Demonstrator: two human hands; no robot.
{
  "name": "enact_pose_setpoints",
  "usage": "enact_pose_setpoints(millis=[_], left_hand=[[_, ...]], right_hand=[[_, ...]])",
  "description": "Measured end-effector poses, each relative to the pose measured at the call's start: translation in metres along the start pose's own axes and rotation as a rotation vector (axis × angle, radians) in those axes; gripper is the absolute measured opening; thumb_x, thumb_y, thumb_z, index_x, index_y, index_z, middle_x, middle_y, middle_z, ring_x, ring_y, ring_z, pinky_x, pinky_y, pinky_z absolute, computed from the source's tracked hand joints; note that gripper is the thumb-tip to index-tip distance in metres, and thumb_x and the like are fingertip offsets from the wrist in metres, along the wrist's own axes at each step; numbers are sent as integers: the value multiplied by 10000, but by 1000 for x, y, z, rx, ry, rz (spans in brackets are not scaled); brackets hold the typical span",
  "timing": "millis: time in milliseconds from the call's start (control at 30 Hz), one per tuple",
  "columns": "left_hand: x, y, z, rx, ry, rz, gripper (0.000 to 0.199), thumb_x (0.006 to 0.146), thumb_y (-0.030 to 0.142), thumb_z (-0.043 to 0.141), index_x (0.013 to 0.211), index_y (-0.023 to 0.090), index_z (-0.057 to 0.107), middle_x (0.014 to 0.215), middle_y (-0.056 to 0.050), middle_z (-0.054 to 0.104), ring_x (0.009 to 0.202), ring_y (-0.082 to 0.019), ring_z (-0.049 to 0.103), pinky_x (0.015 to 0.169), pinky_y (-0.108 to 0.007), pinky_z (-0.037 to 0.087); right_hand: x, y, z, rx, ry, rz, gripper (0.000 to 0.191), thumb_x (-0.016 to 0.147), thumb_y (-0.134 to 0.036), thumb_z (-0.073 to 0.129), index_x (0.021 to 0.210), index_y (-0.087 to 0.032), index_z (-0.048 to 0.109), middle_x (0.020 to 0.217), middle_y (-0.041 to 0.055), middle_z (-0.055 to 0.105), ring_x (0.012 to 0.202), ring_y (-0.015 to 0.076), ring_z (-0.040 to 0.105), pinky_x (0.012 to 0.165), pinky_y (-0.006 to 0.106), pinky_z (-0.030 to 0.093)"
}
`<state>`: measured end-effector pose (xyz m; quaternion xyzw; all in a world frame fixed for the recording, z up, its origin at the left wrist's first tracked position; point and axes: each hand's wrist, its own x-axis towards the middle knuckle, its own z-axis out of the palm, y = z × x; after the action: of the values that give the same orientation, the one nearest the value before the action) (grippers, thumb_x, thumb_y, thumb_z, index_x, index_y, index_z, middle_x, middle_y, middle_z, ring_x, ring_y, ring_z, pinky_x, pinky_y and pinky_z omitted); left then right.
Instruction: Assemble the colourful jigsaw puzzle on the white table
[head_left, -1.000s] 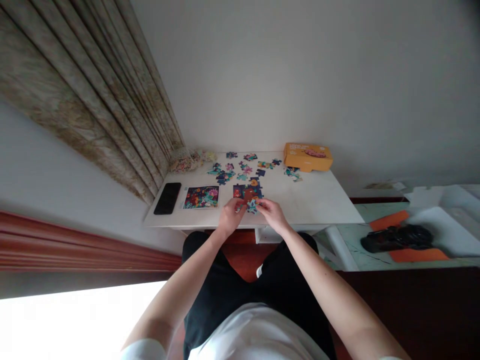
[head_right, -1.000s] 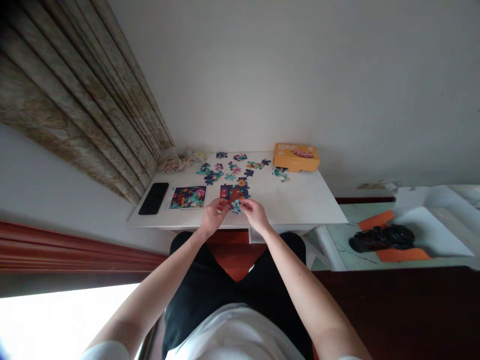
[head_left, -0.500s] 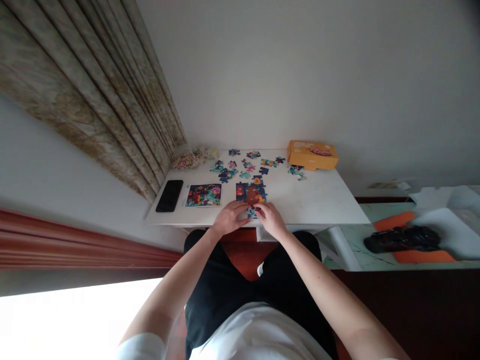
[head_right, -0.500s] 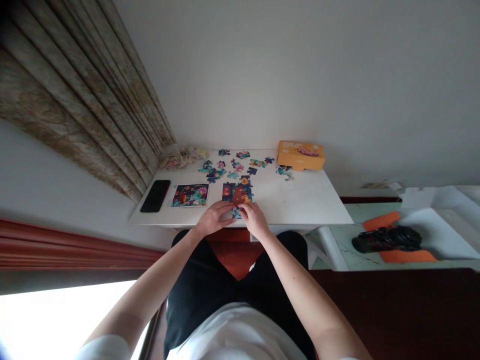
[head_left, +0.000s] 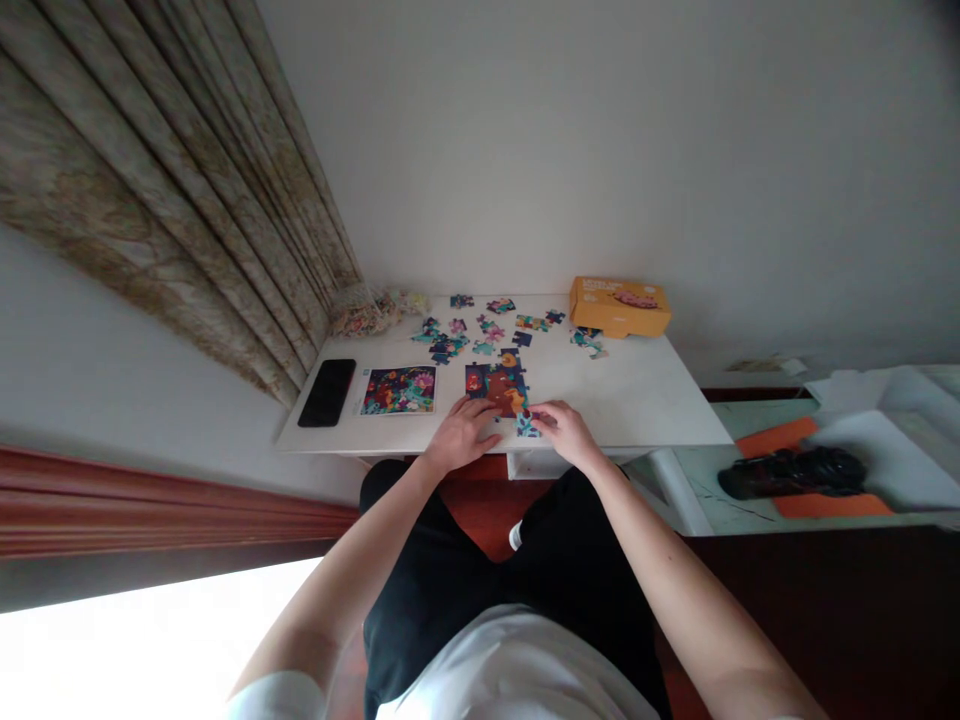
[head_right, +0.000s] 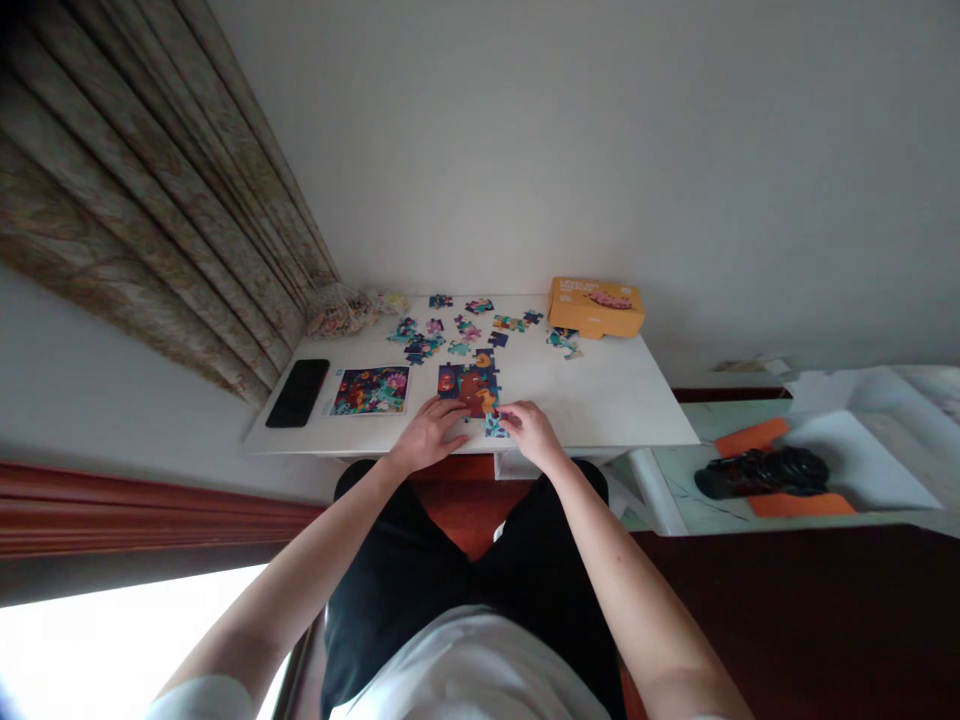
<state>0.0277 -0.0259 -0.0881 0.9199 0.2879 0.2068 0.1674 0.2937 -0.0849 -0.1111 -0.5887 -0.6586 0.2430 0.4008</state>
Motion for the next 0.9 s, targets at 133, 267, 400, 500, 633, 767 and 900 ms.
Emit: enact_pose_setpoints(millis=[133, 267, 400, 500, 633, 767, 900], left_hand=[[4, 1, 4, -1, -2, 3, 495, 938, 340, 738, 1408, 225, 635, 1424, -124, 646, 1377, -292, 570, 1264, -526, 329], [2, -2, 3, -33, 24, -37, 549, 910, 400, 770, 1414, 232, 629, 1438, -130, 639, 1379, -299, 570, 1261, -526, 337], [-1, -4, -2, -73, 7, -15, 607, 877, 414, 805, 1427, 239, 618, 1444, -130, 641, 1388, -306, 567, 1266, -534, 327], [-3, -6, -4, -81, 4, -18, 571, 857, 408, 824, 1380, 248, 658, 1417, -123, 660, 1368, -309, 583, 1258, -537, 343], [-5, -8, -1, -82, 13, -30, 462, 845, 392, 837, 1276, 268, 725, 1364, -108, 689, 1321, -305, 622, 1243, -536, 373], [-5, -8, 1, -76, 36, -30, 434, 836, 364, 846, 1246, 266, 738, 1344, -109, 699, 1300, -301, 641, 1233, -535, 394], [-6, -8, 1, -85, 49, -23, 423, 841, 352, 839, 1239, 252, 740, 1330, -116, 706, 1292, -302, 650, 1230, -540, 404]], right_hand=[[-1, -5, 8, 3, 26, 21, 151, 934, -301, 705, 1058, -249, 775, 1023, 83, 770, 923, 244, 714, 873, 409, 577], [-6, -17, 23, -61, 22, -40, 129, 941, -218, 676, 1025, -254, 767, 1009, 79, 776, 971, 262, 702, 916, 424, 559], [-6, -29, 39, -114, 20, -98, 156, 945, -177, 649, 1014, -259, 763, 1001, 81, 779, 981, 281, 682, 919, 438, 549], [-5, -32, 46, -136, 31, -104, 163, 949, -183, 640, 1030, -254, 763, 989, 88, 773, 987, 292, 672, 914, 450, 550], [-5, -33, 45, -138, 54, -106, 138, 965, -237, 650, 1040, -259, 764, 1014, 93, 767, 1009, 298, 672, 935, 470, 553], [-10, -33, 33, -142, 72, -146, 150, 967, -317, 689, 1079, -261, 772, 1075, 94, 765, 1069, 296, 672, 998, 478, 541], [-16, -30, 28, -206, 44, -194, 226, 948, -352, 728, 1149, -258, 775, 1191, 105, 753, 1133, 302, 662, 1041, 500, 515]])
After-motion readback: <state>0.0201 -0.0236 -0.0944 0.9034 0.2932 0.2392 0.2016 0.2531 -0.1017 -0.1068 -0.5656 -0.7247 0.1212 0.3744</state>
